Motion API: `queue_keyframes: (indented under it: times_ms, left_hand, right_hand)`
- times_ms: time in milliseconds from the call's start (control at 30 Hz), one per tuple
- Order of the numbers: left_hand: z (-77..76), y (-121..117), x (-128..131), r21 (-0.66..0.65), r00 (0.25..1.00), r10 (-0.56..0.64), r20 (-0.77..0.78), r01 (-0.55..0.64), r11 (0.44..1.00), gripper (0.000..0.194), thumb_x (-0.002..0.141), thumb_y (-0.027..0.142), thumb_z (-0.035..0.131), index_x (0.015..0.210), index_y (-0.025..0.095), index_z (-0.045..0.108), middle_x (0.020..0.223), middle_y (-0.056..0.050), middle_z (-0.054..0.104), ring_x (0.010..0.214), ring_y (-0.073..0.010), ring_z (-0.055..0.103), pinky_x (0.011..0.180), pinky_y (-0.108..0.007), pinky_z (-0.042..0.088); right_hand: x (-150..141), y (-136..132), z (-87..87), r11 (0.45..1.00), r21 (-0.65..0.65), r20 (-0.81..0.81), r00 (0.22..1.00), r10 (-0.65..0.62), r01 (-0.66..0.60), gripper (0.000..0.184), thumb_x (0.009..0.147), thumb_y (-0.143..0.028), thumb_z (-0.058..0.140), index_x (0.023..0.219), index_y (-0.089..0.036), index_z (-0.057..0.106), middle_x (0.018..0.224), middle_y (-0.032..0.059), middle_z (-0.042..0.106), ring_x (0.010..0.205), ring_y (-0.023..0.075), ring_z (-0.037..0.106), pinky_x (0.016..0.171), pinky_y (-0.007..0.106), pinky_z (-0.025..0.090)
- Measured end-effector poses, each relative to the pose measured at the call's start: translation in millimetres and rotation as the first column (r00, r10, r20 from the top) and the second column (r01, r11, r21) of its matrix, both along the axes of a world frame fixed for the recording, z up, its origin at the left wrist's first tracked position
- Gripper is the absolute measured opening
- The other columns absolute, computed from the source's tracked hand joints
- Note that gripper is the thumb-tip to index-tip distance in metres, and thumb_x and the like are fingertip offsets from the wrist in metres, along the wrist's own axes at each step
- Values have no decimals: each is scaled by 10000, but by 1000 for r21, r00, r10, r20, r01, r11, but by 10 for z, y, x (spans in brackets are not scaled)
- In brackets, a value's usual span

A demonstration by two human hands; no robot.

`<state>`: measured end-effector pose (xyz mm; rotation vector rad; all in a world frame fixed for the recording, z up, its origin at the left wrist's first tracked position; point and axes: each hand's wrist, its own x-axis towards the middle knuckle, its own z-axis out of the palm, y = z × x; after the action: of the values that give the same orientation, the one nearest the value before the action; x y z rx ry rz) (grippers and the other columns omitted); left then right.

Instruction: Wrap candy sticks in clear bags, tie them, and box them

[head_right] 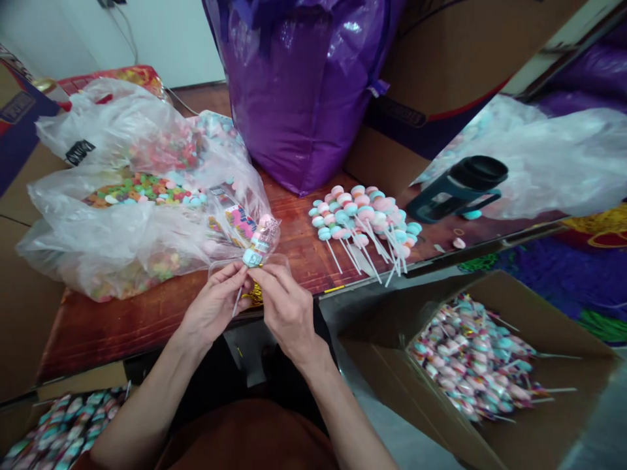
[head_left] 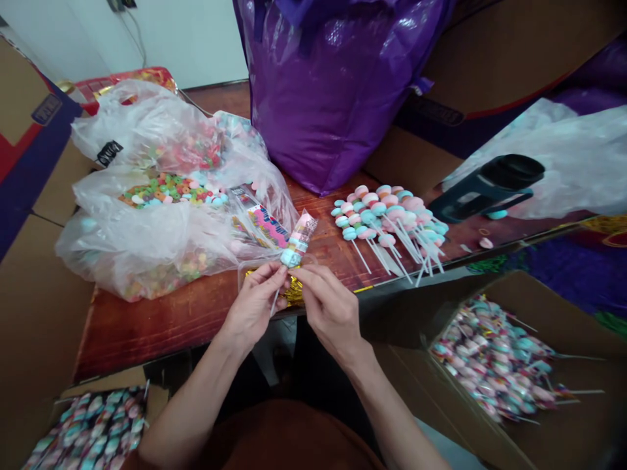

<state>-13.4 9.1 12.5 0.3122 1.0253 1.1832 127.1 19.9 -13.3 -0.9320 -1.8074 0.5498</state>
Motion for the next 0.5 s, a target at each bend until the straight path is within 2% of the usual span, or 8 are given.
queue_keyframes:
  times_ms: [67, 133, 267, 500]
  left_hand:
    - [24, -5, 5, -45, 1000, -2, 31, 4, 999, 429, 530, 329, 951, 777, 154, 648, 659, 36, 554, 577, -59, 483, 453, -136, 367]
    - [47, -14, 20, -52, 998, -8, 62, 11, 999, 417, 539, 313, 950, 770, 156, 640, 659, 45, 535, 570, -54, 473, 435, -129, 358]
    - [87, -22, 51, -19, 990, -24, 137, 26, 999, 418, 542, 280, 952, 769, 155, 623, 641, 62, 498, 539, -43, 450, 411, -125, 337]
    - [55, -26, 97, 2, 957, -49, 286, 50, 999, 380, 617, 237, 917, 787, 183, 581, 691, 70, 570, 563, -49, 532, 545, -167, 455]
  right_hand:
    - [15, 29, 0, 986, 168, 62, 998, -22, 11, 254, 964, -100, 513, 1037, -209, 730, 995, 91, 750, 938, 184, 714, 852, 304, 573]
    - [30, 56, 11, 965, 259, 85, 995, -58, 34, 246, 945, -86, 554, 1056, -208, 737, 960, 88, 760, 901, 186, 724, 840, 310, 586]
    - [23, 77, 71, 950, 310, 64, 996, -65, 42, 239, 930, -67, 566, 1053, -197, 725, 931, 93, 754, 869, 190, 719, 806, 314, 592]
    - [-35, 120, 145, 921, 387, 146, 983, -115, 50, 204, 923, -66, 497, 950, -183, 661, 812, 77, 692, 756, 178, 664, 705, 295, 563]
